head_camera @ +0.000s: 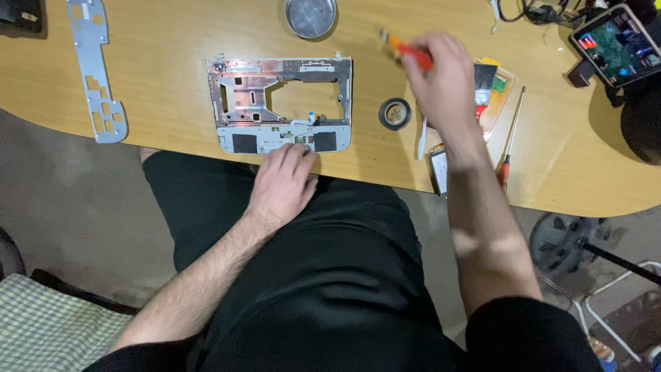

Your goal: The person uses a screwdriver to remove and install screws on a disassembled electronic device frame placed on a wooden table. The hands repeatedly position the screwdriver, turn it to loosen or tighten screws, and adjust the device frame during the process.

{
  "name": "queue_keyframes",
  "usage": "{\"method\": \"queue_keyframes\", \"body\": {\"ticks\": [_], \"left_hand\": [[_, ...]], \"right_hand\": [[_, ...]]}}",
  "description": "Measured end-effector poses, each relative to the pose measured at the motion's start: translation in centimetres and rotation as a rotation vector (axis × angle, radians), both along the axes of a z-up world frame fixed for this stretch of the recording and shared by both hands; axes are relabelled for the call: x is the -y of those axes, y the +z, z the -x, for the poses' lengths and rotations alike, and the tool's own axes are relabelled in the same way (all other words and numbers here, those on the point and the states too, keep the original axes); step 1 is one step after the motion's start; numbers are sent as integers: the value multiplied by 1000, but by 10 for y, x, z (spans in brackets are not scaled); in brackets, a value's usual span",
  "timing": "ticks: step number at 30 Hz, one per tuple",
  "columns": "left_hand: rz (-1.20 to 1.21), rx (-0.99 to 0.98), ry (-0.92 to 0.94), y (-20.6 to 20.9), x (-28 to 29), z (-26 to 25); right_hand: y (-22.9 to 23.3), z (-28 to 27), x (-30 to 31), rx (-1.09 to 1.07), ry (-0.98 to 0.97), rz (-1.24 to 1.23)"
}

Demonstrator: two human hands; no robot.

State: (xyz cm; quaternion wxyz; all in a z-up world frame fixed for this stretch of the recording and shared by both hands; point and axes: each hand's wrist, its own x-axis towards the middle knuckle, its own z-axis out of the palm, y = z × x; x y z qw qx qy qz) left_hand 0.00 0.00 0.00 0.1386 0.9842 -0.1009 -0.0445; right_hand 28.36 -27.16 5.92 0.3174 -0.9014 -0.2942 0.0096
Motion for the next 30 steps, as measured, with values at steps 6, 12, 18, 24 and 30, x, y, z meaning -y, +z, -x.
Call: {"method": "queue_keyframes", "body": {"ticks": [6,12,18,24,30], "left_hand": [[25,184,-66,-25,25,-4],[41,135,-78,-17,27,-8],[38,76,-88,-16,23,-6],[78,27,-81,-9,21,-10],[312,9,26,-8,19,-14]], "right_hand": [[-13,147,48,-452,-431,-472],[-126,214,74,-710,-599,-955],[-116,210,42,-495,-473,-822],[-116,212,39,-447,-487,-739],[-117,211,40,-517,-511,-822]]}}
